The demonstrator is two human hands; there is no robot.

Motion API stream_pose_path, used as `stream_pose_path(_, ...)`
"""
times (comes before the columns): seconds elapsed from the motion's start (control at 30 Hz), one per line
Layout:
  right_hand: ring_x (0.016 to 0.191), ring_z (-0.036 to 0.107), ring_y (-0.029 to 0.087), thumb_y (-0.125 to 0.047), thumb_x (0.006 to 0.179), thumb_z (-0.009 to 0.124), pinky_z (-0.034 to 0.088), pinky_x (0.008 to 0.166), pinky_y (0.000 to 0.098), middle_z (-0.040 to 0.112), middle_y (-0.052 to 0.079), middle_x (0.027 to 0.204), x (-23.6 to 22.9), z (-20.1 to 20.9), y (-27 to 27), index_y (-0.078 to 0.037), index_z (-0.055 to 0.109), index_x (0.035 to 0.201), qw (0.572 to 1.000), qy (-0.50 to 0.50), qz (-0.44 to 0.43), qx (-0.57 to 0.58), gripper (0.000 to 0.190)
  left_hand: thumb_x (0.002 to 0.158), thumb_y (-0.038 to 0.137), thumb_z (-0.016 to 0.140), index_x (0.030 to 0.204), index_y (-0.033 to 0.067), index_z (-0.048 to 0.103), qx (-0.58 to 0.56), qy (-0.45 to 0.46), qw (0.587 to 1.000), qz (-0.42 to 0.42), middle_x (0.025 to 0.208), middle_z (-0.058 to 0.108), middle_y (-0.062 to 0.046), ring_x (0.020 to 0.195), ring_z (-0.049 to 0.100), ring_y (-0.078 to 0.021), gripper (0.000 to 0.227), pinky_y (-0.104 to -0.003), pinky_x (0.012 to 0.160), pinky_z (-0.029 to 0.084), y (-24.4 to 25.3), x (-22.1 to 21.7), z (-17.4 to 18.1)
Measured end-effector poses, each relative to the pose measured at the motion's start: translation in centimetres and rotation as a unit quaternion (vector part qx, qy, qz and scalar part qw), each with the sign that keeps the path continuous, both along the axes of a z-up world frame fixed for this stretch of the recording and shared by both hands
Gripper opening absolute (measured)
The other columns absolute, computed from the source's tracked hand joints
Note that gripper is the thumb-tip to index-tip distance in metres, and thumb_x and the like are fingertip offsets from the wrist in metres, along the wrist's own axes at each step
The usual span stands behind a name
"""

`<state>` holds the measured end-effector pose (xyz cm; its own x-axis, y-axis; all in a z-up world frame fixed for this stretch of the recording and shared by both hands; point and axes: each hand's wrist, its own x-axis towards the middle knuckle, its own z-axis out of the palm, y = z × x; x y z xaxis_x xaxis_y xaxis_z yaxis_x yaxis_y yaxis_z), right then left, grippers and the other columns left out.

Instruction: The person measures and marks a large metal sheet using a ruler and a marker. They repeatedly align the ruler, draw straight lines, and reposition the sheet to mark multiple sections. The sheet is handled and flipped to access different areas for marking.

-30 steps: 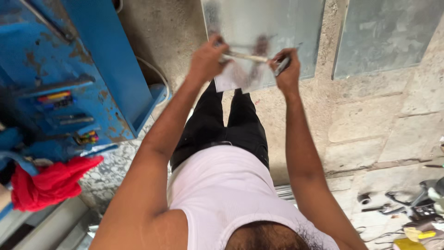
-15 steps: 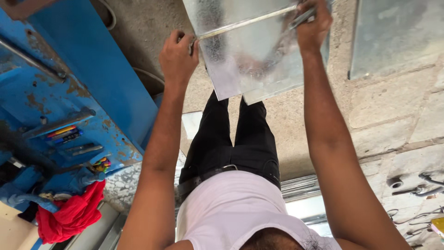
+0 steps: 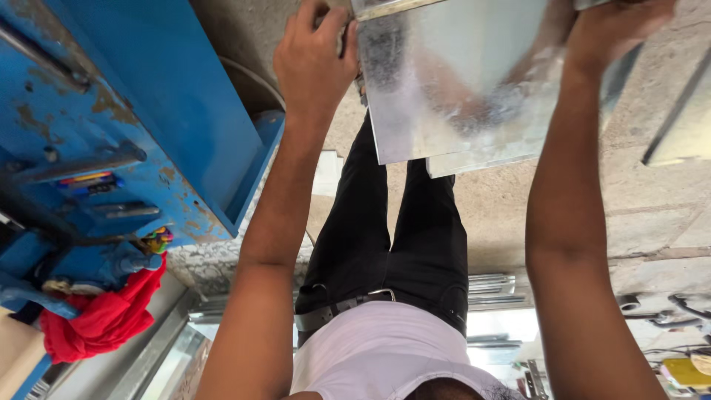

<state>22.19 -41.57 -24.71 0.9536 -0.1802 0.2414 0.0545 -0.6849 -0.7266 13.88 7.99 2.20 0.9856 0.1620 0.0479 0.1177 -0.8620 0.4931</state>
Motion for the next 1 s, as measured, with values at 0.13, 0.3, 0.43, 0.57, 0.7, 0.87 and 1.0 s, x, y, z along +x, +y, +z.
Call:
stream_pose_path(0.13, 0.085, 0.054, 0.019, 0.016, 0.098, 0.062, 0.055, 0.076, 0.0364, 0.051, 0.008, 0.103, -0.3, 2.9, -0.1, -0.004, 0.049, 0.111, 0.986, -0.154, 0.047, -0.044, 0.027, 0.098, 0.024, 0.079, 0.108, 0.0153, 0.073, 0.003, -0.014, 1.0, -0.004, 0.102, 0.064, -0.006, 0.092, 0.066, -0.0253, 0.014, -0.041, 0.072, 0.053, 0.1, -0.3, -0.4)
stream_pose_path(0.3, 0.083, 0.06, 0.022, 0.014, 0.101, 0.063, 0.057, 0.076, 0.0385, 0.063, 0.01, 0.097, -1.0, 2.9, -1.0, 0.001, 0.05, 0.1, 0.994, -0.091, 0.05, -0.027, 0.018, 0.101, 0.028, 0.078, 0.109, 0.0168, 0.073, 0.048, -0.025, 0.998, -0.01, 0.093, 0.062, -0.005, 0.084, 0.064, -0.024, 0.015, -0.041, 0.069, 0.05, 0.1, -0.4, -1.2)
stream_pose_path(0.43, 0.081, 0.064, 0.021, 0.007, 0.104, 0.055, 0.058, 0.076, 0.0372, 0.072, 0.011, 0.093, -1.3, 1.6, -2.8, 0.004, 0.06, 0.095, 0.997, -0.062, -0.005, -0.055, 0.011, 0.1, 0.028, 0.077, 0.109, 0.0168, 0.073, 0.047, -0.042, 0.998, -0.009, 0.089, 0.063, -0.003, 0.081, 0.064, -0.0221, 0.015, -0.04, 0.066, 0.047, -0.1, -0.8, -1.3)
stream_pose_path(0.57, 0.073, 0.061, 0.021, -0.002, 0.106, 0.05, 0.053, 0.068, 0.0357, 0.071, 0.015, 0.086, -1.3, 0.4, -4.0, 0.006, 0.059, 0.091, 0.993, -0.036, -0.068, -0.086, 0.018, 0.1, 0.029, 0.077, 0.105, 0.0175, 0.073, 0.054, -0.047, 0.997, -0.012, 0.082, 0.061, -0.002, 0.075, 0.062, -0.0212, 0.013, -0.04, 0.066, 0.047, 0.0, -0.8, -1.8)
stream_pose_path(0.7, 0.07, 0.071, 0.019, -0.007, 0.106, 0.052, 0.06, 0.061, 0.0357, 0.076, 0.013, 0.085, -1.4, 0.7, -4.2, 0.004, 0.06, 0.091, 0.99, -0.011, -0.063, -0.124, 0.021, 0.1, 0.026, 0.076, 0.105, 0.0182, 0.072, 0.051, -0.064, 0.996, -0.02, 0.082, 0.061, -0.001, 0.075, 0.061, -0.0212, 0.01, -0.039, 0.068, 0.047, 0.3, -0.7, -2.0)
stream_pose_path(0.87, 0.077, 0.079, 0.023, -0.013, 0.113, 0.05, 0.066, 0.068, 0.0398, 0.079, 0.014, 0.09, -0.6, 5.1, 0.4, 0.002, 0.065, 0.096, 0.991, -0.123, 0.017, -0.045, 0.027, 0.099, 0.027, 0.078, 0.112, 0.017, 0.074, 0.07, -0.032, 0.997, -0.024, 0.09, 0.063, -0.003, 0.077, 0.06, -0.021, 0.016, -0.04, 0.065, 0.045, 0.2, 0.3, -0.7)
stream_pose_path(1.0, 0.084, 0.063, 0.019, -0.041, 0.113, 0.052, 0.051, 0.071, 0.0299, 0.069, 0.015, 0.098, -2.4, 14.1, 10.0, 0.001, 0.063, 0.113, 0.993, -0.1, -0.028, 0.061, 0.044, 0.098, 0.026, 0.075, 0.116, 0.0165, 0.073, 0.066, -0.014, 0.998, -0.004, 0.109, 0.065, -0.005, 0.093, 0.063, -0.0253, 0.021, -0.041, 0.071, 0.047, -0.4, -0.1, -0.6)
